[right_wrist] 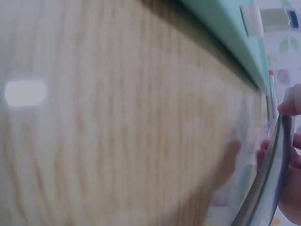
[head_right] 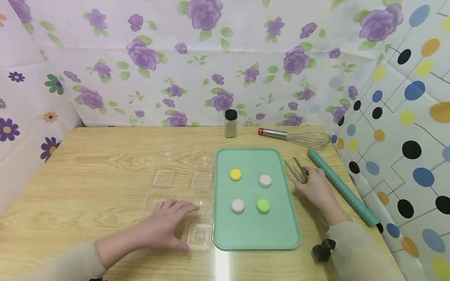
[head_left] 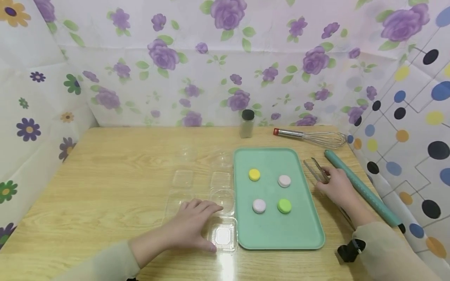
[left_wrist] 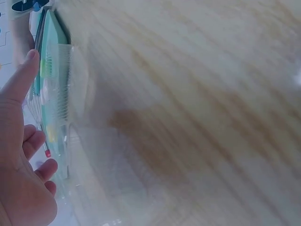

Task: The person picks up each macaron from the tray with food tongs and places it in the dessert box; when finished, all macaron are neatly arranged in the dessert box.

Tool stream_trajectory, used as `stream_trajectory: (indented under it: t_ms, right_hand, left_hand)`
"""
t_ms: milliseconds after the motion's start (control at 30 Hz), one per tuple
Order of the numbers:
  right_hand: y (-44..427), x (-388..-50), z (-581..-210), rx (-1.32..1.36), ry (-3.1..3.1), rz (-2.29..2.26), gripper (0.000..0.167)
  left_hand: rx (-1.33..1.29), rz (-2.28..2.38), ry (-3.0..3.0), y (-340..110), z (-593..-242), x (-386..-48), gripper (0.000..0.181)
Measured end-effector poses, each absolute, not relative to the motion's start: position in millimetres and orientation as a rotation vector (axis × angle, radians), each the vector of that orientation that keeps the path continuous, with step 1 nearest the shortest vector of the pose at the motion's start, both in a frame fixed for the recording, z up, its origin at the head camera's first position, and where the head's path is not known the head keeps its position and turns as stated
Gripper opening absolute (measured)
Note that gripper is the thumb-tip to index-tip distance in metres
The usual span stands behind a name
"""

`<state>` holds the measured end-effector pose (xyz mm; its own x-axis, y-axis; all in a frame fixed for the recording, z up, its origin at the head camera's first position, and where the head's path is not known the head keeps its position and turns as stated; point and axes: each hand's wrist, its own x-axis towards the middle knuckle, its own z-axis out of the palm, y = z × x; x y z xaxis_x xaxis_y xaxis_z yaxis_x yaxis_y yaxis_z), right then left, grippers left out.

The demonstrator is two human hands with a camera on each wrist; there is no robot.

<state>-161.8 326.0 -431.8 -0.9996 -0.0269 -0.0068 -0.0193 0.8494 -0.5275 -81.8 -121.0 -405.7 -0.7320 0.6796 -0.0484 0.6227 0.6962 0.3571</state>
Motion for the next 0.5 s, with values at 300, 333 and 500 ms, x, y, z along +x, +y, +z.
stream_trajectory:
  t_ms: [300, 333, 500]
  right_hand:
    - [306, -154, -420, -0.162, 3.060, -0.713, 0.053]
    - [305, -153, -419, -0.193, 3.069, -0.698, 0.051]
    - [301, -147, -412, -0.341, 3.070, -0.665, 0.047]
  left_hand:
    - [1.077, 0.453, 2.718, -119, -404, -85, 0.099]
    - [1.079, 0.453, 2.718, -119, -404, -84, 0.099]
    - [1.077, 0.457, 2.715, -118, -402, -83, 0.099]
